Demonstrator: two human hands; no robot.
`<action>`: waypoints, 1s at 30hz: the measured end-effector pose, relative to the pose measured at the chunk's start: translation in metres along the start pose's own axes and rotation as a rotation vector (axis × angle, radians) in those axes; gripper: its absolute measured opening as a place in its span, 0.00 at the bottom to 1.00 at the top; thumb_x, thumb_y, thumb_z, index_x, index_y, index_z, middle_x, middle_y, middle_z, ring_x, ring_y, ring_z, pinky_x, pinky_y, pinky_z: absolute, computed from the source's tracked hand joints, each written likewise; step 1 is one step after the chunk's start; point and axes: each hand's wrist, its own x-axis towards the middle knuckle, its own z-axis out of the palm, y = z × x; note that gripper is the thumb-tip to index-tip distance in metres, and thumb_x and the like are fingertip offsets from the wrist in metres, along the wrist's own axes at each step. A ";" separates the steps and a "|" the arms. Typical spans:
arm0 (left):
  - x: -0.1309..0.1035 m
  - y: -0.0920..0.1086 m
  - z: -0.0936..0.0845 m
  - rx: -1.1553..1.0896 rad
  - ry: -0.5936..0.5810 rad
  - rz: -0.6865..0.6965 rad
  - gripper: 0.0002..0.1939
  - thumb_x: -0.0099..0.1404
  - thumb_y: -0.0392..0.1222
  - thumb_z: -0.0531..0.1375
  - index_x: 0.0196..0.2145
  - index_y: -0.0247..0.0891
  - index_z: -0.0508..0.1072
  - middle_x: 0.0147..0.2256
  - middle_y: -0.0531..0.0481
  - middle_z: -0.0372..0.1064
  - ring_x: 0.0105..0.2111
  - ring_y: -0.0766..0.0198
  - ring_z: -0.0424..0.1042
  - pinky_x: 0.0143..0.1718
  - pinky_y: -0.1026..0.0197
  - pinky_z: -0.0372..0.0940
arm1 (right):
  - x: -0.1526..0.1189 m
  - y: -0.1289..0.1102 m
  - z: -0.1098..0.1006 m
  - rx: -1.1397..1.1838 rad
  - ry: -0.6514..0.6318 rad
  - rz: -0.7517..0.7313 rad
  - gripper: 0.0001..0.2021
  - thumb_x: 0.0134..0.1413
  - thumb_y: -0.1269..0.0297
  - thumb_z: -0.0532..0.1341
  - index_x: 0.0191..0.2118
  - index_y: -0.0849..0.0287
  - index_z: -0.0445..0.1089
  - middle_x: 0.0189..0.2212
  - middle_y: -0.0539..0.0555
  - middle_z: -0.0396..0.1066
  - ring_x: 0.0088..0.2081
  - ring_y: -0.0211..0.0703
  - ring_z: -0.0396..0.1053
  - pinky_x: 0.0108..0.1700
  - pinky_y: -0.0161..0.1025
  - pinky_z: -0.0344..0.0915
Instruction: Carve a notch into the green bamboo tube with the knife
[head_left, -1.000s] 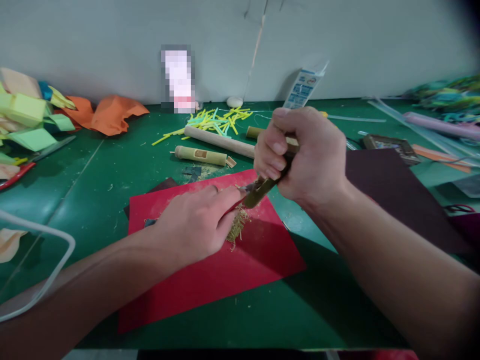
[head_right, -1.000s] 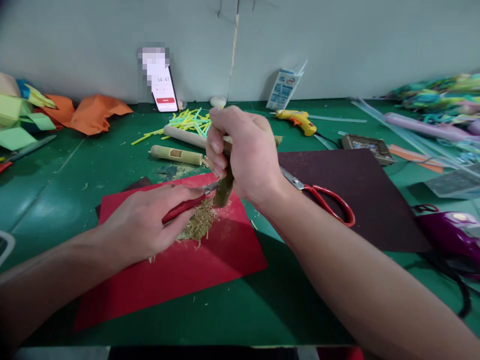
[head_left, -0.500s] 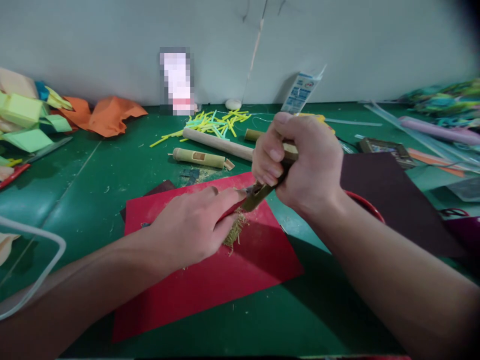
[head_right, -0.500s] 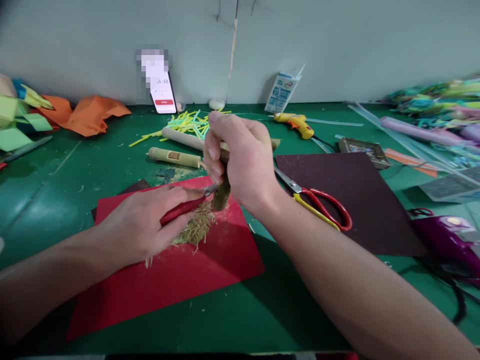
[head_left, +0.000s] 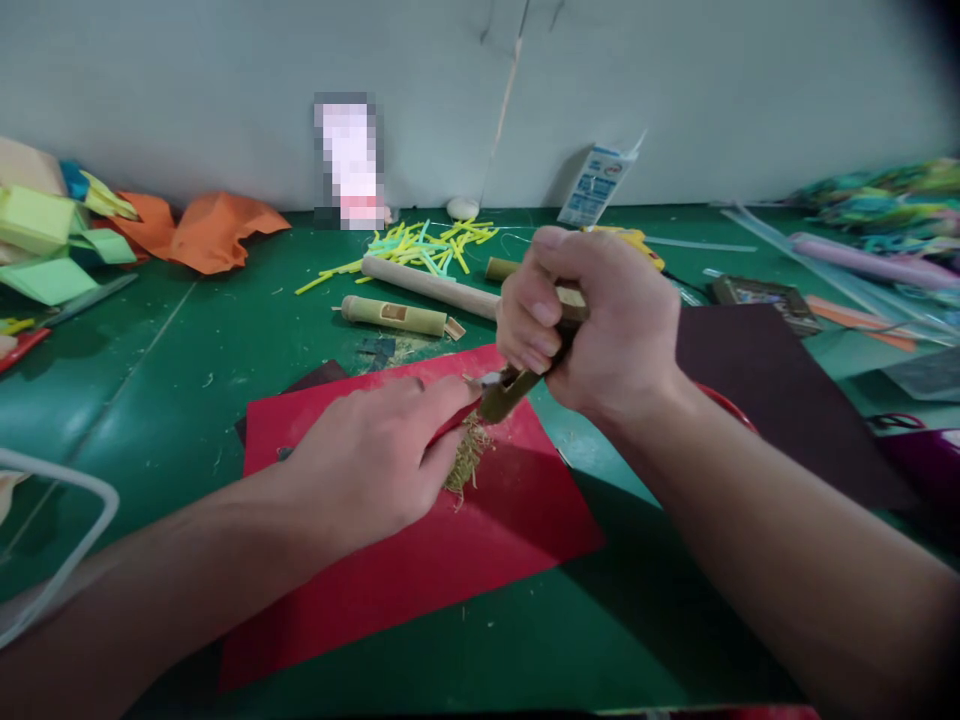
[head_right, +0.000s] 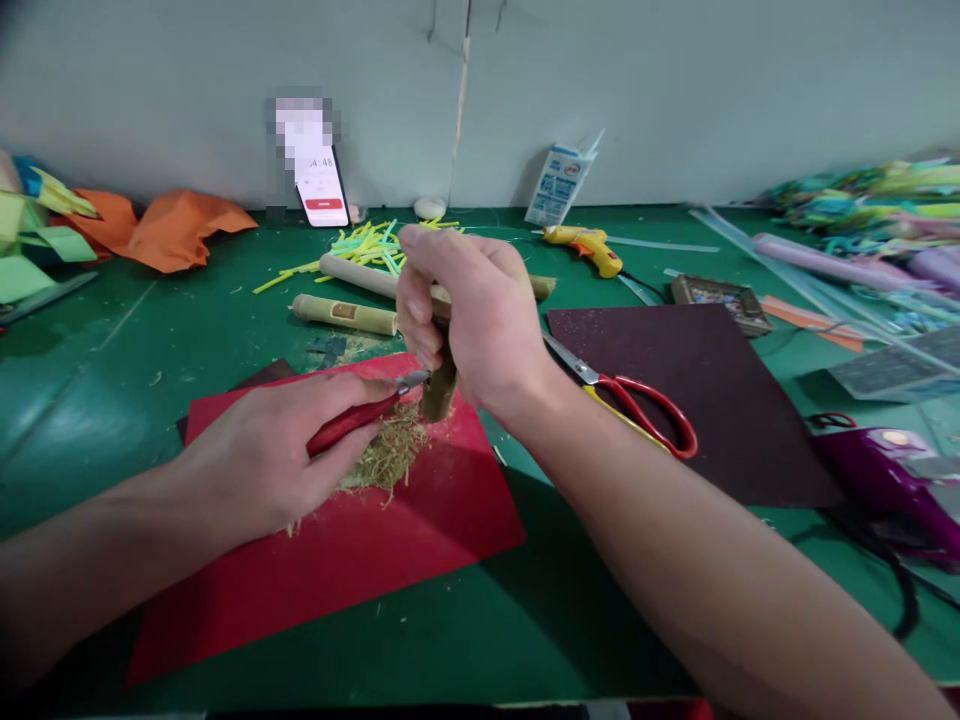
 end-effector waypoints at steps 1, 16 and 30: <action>0.000 -0.002 0.002 -0.001 0.005 0.012 0.19 0.67 0.39 0.55 0.56 0.46 0.66 0.44 0.49 0.74 0.45 0.55 0.74 0.47 0.51 0.69 | 0.001 0.000 0.000 0.007 -0.005 0.010 0.19 0.52 0.61 0.57 0.12 0.54 0.58 0.09 0.48 0.49 0.12 0.37 0.49 0.17 0.40 0.45; 0.012 -0.033 0.004 0.020 0.019 0.186 0.16 0.67 0.41 0.56 0.53 0.47 0.68 0.46 0.53 0.74 0.42 0.61 0.75 0.37 0.62 0.66 | 0.007 -0.008 -0.010 0.103 -0.197 0.125 0.20 0.52 0.62 0.52 0.11 0.55 0.55 0.07 0.48 0.44 0.10 0.35 0.44 0.15 0.39 0.41; 0.016 -0.044 0.013 0.513 0.079 0.371 0.18 0.71 0.43 0.50 0.57 0.48 0.65 0.37 0.50 0.70 0.24 0.65 0.68 0.19 0.63 0.47 | 0.010 -0.005 -0.024 0.185 -0.325 0.055 0.21 0.55 0.62 0.53 0.13 0.57 0.56 0.08 0.46 0.46 0.11 0.33 0.46 0.14 0.36 0.46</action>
